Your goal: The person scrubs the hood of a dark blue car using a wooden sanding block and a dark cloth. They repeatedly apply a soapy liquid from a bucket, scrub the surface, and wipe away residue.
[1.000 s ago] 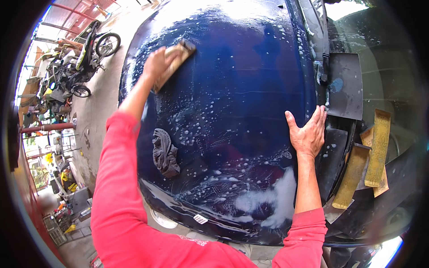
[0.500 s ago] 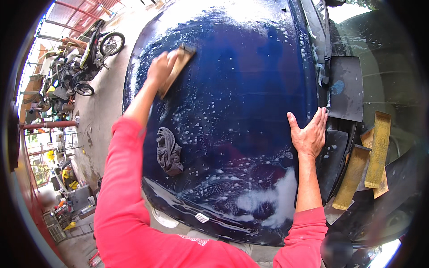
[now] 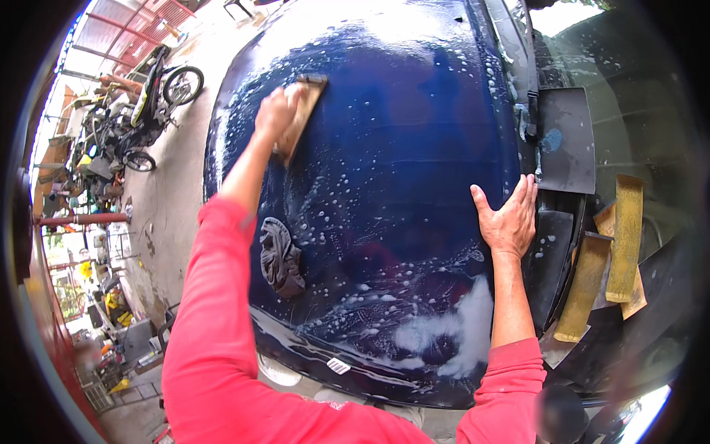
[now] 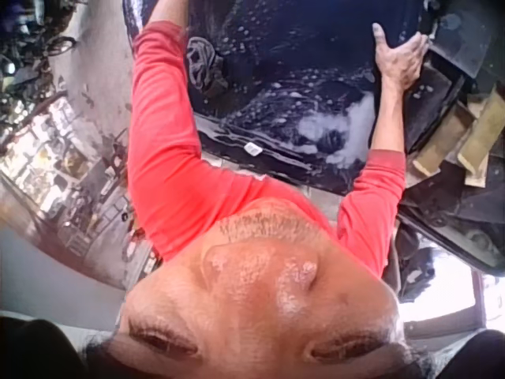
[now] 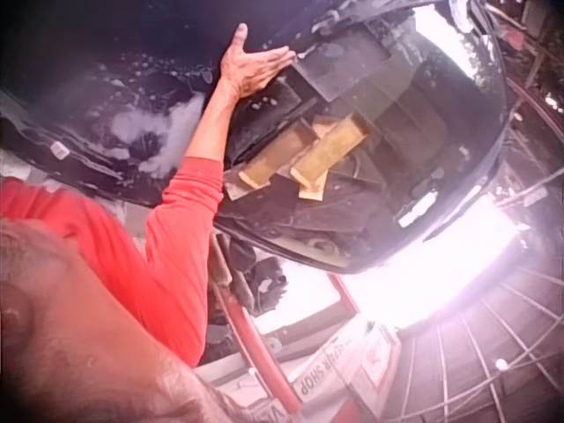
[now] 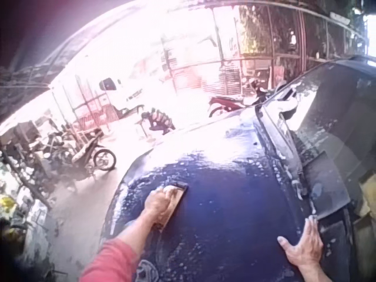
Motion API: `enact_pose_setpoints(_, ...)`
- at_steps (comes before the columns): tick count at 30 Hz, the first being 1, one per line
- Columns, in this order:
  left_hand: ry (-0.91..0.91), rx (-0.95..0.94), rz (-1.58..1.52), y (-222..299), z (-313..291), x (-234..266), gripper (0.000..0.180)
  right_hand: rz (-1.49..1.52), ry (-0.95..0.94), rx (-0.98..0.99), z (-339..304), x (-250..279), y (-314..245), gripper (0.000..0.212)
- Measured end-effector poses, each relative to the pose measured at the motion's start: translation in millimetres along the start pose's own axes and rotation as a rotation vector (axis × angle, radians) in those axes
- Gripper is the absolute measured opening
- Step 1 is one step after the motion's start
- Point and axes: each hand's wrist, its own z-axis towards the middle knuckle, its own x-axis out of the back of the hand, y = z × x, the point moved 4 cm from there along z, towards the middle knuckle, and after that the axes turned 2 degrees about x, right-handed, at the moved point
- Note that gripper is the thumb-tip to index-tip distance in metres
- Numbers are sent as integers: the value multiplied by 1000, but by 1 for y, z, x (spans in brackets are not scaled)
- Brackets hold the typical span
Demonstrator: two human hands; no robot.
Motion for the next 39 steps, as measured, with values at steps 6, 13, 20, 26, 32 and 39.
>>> enact_pose_setpoints(6, 158, -686, 490, 33, -79, -5, 58, 33, -63, -56, 2, 7, -4, 122)
enact_pose_setpoints(13, -23, -450, 78, 38, -103, 7, 58, 17, -39, -31, 2, 1, 0, 124)
enact_pose_setpoints(20, -16, -107, -23, 83, -65, 0, 65, 22, -40, -41, 0, 2, 0, 122)
enact_pose_setpoints(26, -102, -169, -104, 59, -182, 0, 50, 19, -52, -43, 2, 3, -1, 123)
enact_pose_setpoints(32, -90, 120, -206, 89, 19, -11, 70, 58, -28, -44, 1, -1, 5, 121)
enact_pose_setpoints(39, -266, -317, -16, 17, -181, -20, 37, 59, -33, -45, 1, 9, -3, 123)
